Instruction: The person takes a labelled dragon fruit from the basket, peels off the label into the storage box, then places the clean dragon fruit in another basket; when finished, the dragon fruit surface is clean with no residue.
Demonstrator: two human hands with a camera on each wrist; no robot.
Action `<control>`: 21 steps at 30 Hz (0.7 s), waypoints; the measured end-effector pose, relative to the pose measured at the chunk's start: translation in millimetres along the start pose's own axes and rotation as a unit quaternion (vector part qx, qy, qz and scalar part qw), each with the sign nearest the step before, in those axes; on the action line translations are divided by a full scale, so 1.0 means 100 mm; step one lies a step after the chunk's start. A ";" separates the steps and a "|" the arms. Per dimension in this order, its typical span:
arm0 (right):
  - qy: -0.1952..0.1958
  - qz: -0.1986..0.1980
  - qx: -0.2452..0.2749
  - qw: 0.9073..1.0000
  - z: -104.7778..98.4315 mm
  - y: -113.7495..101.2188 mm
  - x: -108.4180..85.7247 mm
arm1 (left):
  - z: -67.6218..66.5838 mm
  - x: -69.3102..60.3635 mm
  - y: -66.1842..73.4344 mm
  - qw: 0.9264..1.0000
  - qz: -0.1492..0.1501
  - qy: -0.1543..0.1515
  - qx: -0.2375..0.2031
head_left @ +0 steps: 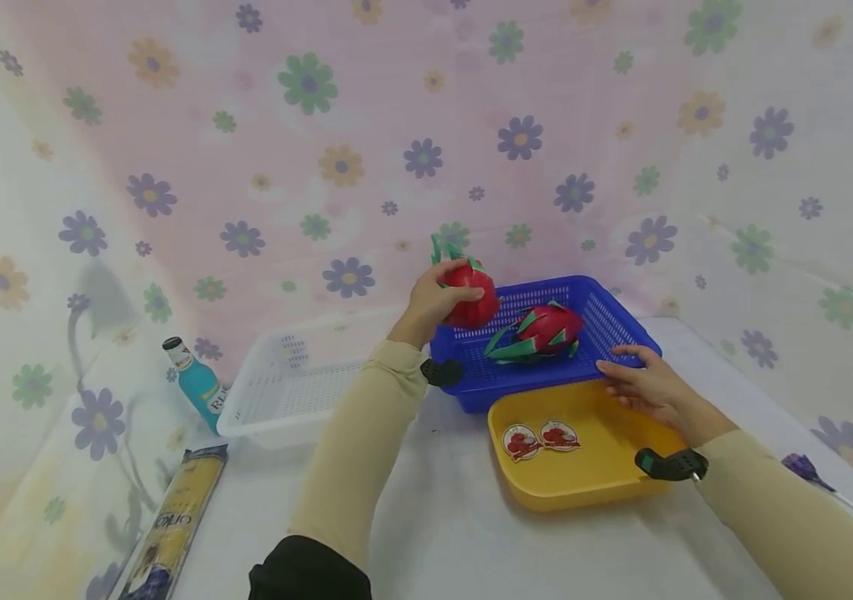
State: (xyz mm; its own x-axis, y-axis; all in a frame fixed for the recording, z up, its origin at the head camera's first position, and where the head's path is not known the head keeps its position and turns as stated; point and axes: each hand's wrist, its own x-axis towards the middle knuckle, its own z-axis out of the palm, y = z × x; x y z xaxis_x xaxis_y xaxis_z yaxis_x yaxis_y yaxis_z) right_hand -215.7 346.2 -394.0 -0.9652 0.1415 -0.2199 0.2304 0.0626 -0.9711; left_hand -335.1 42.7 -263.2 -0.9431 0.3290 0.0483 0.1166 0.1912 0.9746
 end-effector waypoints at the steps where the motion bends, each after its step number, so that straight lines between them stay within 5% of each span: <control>1: 0.001 0.000 -0.001 1.000 0.00 0.00 0.00 | 0.02 0.01 0.00 1.000 0.001 0.002 0.004; 21: 0.010 0.000 -0.021 1.000 0.02 0.02 0.01 | 0.24 0.10 -0.21 0.996 -0.034 0.059 0.051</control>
State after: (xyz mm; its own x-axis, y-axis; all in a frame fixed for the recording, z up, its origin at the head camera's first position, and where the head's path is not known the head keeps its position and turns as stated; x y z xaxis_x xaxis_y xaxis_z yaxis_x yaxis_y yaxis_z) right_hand -216.1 344.9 -396.7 -0.9626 0.1604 -0.2183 0.2363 0.1034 -0.9662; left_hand -340.1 63.8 -288.5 -0.9790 0.2032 0.0147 0.0775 0.3050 0.9492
